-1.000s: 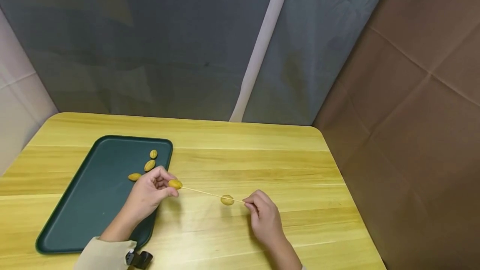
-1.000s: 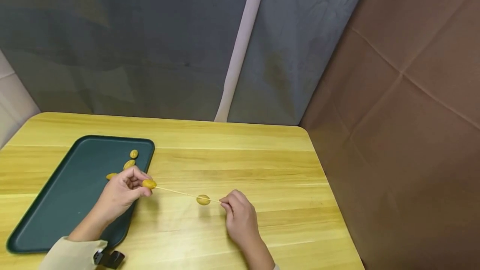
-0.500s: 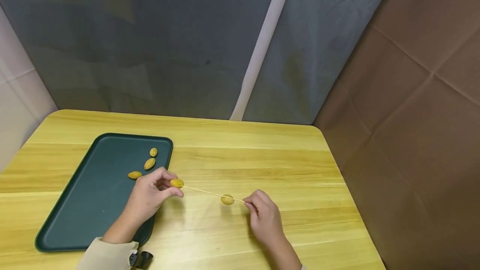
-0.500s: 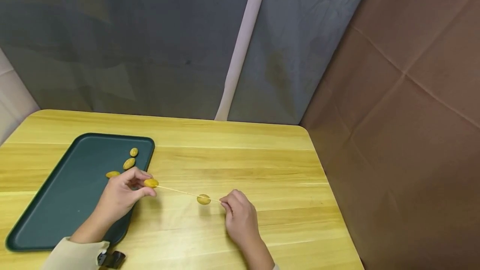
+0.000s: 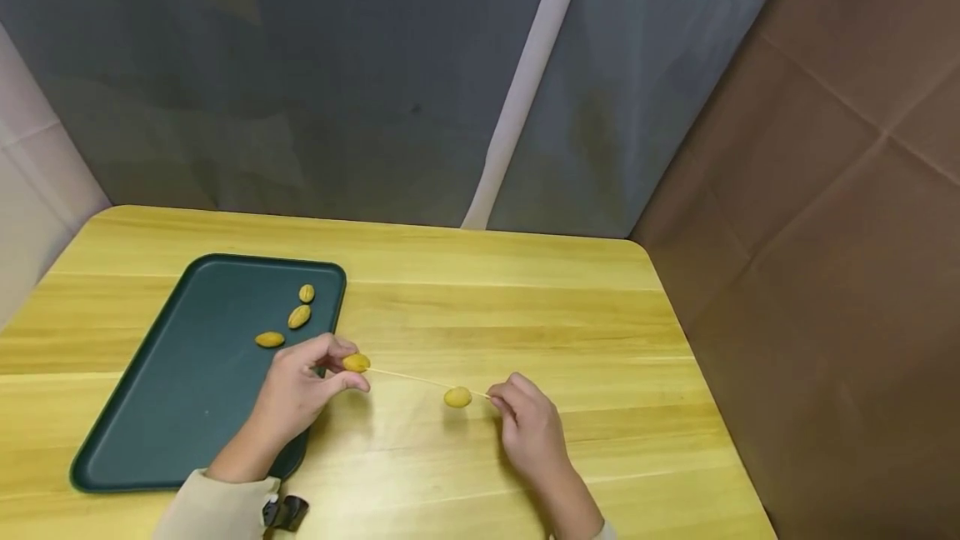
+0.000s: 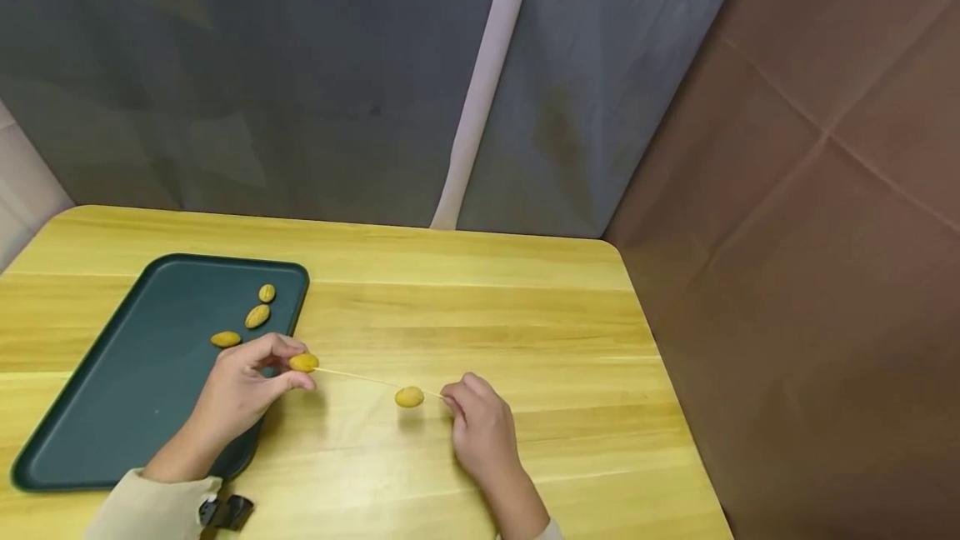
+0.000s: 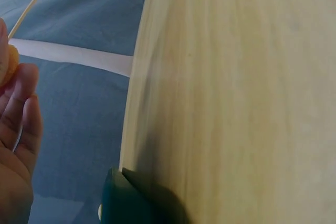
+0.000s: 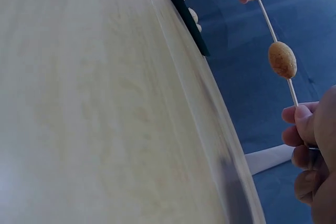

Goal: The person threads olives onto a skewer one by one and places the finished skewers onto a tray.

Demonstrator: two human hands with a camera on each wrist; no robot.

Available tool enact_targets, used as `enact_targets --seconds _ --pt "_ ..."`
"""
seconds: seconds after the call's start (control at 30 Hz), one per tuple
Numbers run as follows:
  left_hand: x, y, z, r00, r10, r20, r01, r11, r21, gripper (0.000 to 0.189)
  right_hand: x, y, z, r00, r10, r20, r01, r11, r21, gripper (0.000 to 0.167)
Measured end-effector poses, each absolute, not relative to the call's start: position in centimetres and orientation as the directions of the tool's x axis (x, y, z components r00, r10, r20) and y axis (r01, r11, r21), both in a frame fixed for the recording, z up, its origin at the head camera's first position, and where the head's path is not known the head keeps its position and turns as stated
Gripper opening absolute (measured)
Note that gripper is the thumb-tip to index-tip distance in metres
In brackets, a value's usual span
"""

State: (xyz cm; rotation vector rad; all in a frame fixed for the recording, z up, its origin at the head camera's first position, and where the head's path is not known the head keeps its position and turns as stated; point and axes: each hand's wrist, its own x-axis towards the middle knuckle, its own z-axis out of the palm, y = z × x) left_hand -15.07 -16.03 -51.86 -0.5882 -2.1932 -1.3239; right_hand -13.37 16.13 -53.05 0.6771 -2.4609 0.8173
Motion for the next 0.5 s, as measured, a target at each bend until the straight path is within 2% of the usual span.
enact_targets --seconds 0.27,0.5 --pt "-15.26 -16.21 -52.00 -0.763 0.104 0.638 0.613 0.428 0.664 0.041 -13.40 15.86 -53.26 -0.798 -0.258 0.545 -0.544 0.696 -0.468 0.015" --pt "-15.08 -15.98 -51.90 -0.835 0.046 0.549 0.505 0.463 0.728 0.034 -13.58 15.71 -53.46 -0.739 -0.244 0.628 -0.574 0.716 -0.397 0.019"
